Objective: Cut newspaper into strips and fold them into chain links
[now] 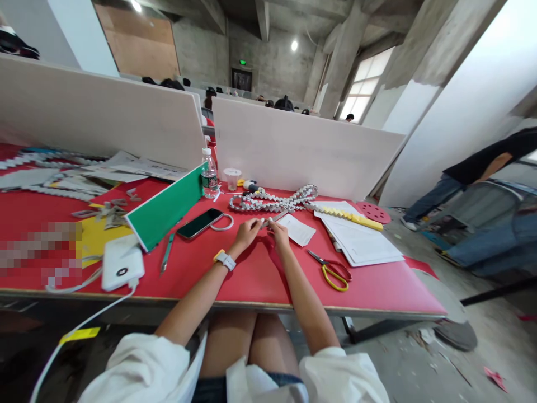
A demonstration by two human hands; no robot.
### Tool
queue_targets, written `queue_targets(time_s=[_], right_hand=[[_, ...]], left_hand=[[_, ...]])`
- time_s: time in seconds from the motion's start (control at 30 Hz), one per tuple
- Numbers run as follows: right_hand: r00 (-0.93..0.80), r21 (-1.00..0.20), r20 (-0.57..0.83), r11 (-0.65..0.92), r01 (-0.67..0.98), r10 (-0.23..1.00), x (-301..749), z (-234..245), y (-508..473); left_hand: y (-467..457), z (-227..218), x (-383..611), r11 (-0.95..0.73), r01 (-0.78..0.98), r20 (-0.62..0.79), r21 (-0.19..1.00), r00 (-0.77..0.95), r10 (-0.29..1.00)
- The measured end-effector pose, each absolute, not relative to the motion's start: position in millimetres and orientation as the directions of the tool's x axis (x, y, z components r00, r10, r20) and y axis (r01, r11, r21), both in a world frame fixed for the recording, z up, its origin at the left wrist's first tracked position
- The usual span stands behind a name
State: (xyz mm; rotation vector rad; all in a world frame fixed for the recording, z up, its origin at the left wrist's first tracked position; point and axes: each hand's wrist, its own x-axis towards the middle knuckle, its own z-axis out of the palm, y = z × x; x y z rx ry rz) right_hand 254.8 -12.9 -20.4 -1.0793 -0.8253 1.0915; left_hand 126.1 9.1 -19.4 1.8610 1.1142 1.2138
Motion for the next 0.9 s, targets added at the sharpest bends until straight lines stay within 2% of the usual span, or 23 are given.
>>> queue_targets(time_s=[0.17, 0.33, 0.43, 0.63, 0.9], right_hand=[[0.276, -0.969, 0.05, 0.113, -0.219, 0.96, 252, -20, -16], [0.303, -0.979, 0.079, 0.132, -0.158, 0.95, 250, -18, -18], [0.311, -0.979, 0.12, 0.164, -0.121, 0.943, 249, -19, -18], [0.289, -0.976, 0.168, 0.2, -0.084, 0.943, 247, -20, -18], [0.256, -0.979, 0.13, 0.165, -0.121, 0.958, 248, -14, -20]], left_hand=[[5, -17, 124, -0.521, 0.36, 0.482, 0.774, 0.199, 0.853], [1, -21, 124, -0.585, 0.615, 0.537, 0.528, 0.292, 0.791], [1, -23, 124, -0.611, 0.668, 0.563, 0.425, 0.333, 0.756], [2, -27, 123, -0.615, 0.695, 0.61, 0.373, 0.316, 0.726], [3, -29, 122, -0.66, 0.676, 0.688, 0.327, 0.308, 0.657]])
